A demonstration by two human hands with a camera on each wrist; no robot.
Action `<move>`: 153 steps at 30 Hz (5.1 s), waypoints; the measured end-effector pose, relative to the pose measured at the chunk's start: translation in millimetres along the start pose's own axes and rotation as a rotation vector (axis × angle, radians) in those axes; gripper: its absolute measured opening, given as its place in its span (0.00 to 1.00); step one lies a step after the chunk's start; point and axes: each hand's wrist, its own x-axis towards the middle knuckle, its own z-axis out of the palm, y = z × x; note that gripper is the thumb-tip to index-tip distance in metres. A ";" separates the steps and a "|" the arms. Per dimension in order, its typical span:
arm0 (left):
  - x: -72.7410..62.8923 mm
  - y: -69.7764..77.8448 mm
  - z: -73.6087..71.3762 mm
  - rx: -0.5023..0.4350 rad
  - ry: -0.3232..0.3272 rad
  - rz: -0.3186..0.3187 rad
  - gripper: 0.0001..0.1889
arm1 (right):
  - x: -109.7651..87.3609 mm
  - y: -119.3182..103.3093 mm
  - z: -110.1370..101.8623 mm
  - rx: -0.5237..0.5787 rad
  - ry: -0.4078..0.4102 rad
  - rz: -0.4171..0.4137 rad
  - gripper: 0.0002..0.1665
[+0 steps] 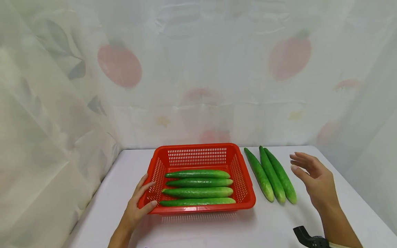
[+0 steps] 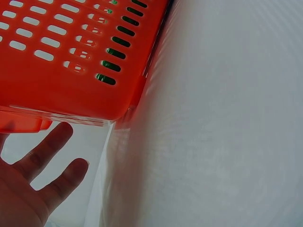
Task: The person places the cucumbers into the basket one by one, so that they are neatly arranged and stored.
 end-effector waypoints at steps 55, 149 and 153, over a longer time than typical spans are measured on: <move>-0.1 3.7 -1.3 -0.012 0.017 0.006 0.29 | -43.4 119.2 -14.7 -0.463 0.025 0.377 0.35; 0.9 1.3 -1.2 -0.008 0.005 -0.001 0.29 | 12.9 22.0 -10.7 0.287 0.052 0.029 0.24; 0.9 1.3 -1.7 -0.008 0.000 -0.003 0.29 | 20.3 14.2 -4.0 0.296 0.004 0.010 0.24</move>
